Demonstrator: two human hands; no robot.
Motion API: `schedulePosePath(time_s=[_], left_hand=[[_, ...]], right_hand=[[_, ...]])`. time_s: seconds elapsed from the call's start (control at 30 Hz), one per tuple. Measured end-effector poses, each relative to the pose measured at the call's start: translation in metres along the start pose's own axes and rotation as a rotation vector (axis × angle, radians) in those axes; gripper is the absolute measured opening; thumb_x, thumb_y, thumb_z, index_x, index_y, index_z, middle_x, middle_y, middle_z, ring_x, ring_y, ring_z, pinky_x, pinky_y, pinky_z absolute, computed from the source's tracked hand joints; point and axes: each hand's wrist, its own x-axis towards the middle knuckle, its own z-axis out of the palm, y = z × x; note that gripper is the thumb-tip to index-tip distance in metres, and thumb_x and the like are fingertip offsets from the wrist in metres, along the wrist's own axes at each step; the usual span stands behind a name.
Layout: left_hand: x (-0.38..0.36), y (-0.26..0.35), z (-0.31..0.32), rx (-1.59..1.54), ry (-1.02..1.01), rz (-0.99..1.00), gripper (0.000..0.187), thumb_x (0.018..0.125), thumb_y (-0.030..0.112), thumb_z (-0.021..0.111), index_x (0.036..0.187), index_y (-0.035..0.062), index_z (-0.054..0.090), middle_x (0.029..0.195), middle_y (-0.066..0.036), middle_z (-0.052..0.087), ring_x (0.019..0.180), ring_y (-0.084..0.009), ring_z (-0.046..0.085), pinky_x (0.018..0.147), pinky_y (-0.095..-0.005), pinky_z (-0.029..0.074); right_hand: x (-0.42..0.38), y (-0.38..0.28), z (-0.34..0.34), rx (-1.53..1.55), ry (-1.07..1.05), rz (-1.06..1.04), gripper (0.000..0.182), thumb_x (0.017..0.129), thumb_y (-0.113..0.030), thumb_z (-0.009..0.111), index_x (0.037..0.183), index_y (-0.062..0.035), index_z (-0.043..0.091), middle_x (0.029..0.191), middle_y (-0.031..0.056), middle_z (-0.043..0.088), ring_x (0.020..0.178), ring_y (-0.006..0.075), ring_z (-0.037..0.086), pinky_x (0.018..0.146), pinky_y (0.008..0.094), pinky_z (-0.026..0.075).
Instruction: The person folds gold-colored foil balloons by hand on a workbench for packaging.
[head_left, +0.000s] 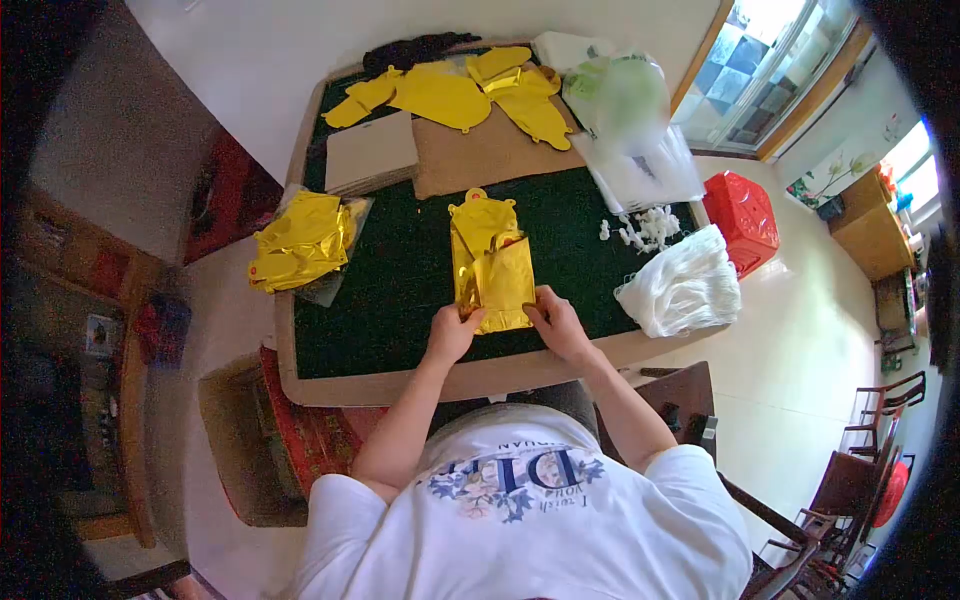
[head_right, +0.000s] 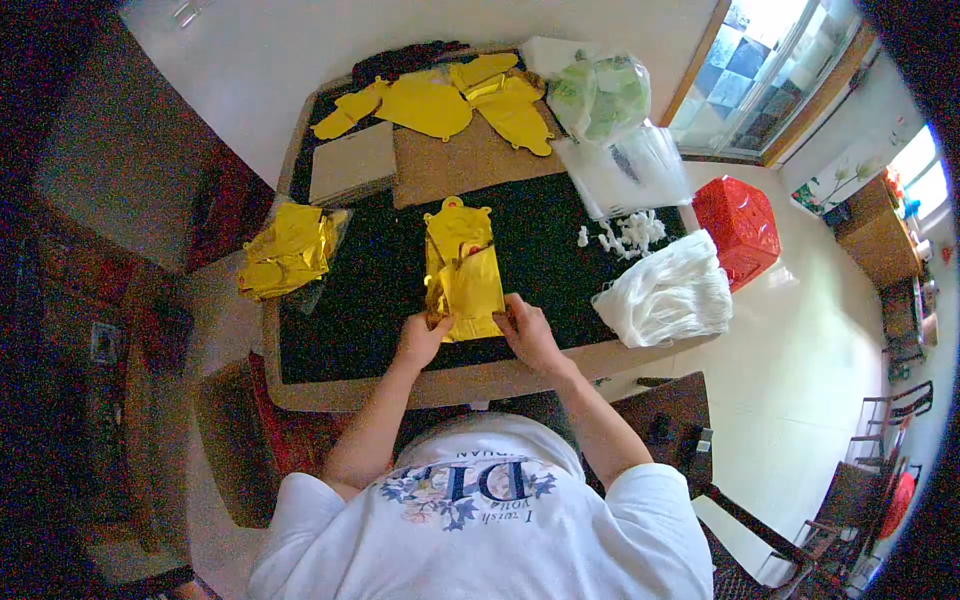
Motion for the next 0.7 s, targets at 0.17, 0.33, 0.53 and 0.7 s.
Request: schedulePosePath(time_s=[0.17, 0.33, 0.53, 0.7], left_hand=[[0.011, 0.008, 0.000, 0.015, 0.016, -0.129, 0.030, 0.080, 0.024, 0.067, 0.094, -0.0029, 0.066, 0.086, -0.018, 0.069, 0.081, -0.0291, 0.068, 0.069, -0.0381, 0.051], [0.018, 0.007, 0.000, 0.045, 0.005, -0.145, 0.031, 0.079, 0.021, 0.068, 0.099, -0.0024, 0.065, 0.090, -0.018, 0.069, 0.086, -0.0284, 0.068, 0.074, -0.0378, 0.052], [0.018, 0.010, 0.000, 0.088, 0.010, -0.135, 0.032, 0.078, 0.018, 0.069, 0.103, -0.0014, 0.064, 0.090, -0.014, 0.070, 0.082, -0.0250, 0.068, 0.074, -0.0359, 0.052], [0.019, 0.003, 0.002, 0.132, 0.042, -0.101, 0.031, 0.078, 0.018, 0.069, 0.102, -0.0009, 0.064, 0.089, -0.015, 0.070, 0.081, -0.0257, 0.068, 0.074, -0.0355, 0.051]], right_hand=[[0.005, 0.005, 0.014, 0.002, 0.092, 0.021, 0.047, 0.084, -0.007, 0.059, 0.127, -0.0036, 0.041, 0.075, 0.0171, 0.061, 0.063, 0.0370, 0.057, 0.061, 0.0441, 0.047], [0.008, -0.012, 0.014, -0.255, 0.196, 0.040, 0.053, 0.083, -0.007, 0.059, 0.132, -0.0035, 0.039, 0.112, 0.0201, 0.056, 0.102, 0.0340, 0.054, 0.086, 0.0442, 0.045], [0.025, -0.014, 0.031, -0.497, 0.179, -0.266, 0.046, 0.088, -0.017, 0.058, 0.131, -0.0040, 0.047, 0.136, 0.0171, 0.044, 0.129, 0.0319, 0.040, 0.107, 0.0477, 0.030], [0.028, 0.005, 0.049, -0.500, 0.109, -0.231, 0.054, 0.089, -0.022, 0.056, 0.138, -0.0049, 0.040, 0.145, 0.0184, 0.035, 0.137, 0.0316, 0.029, 0.110, 0.0495, 0.025]])
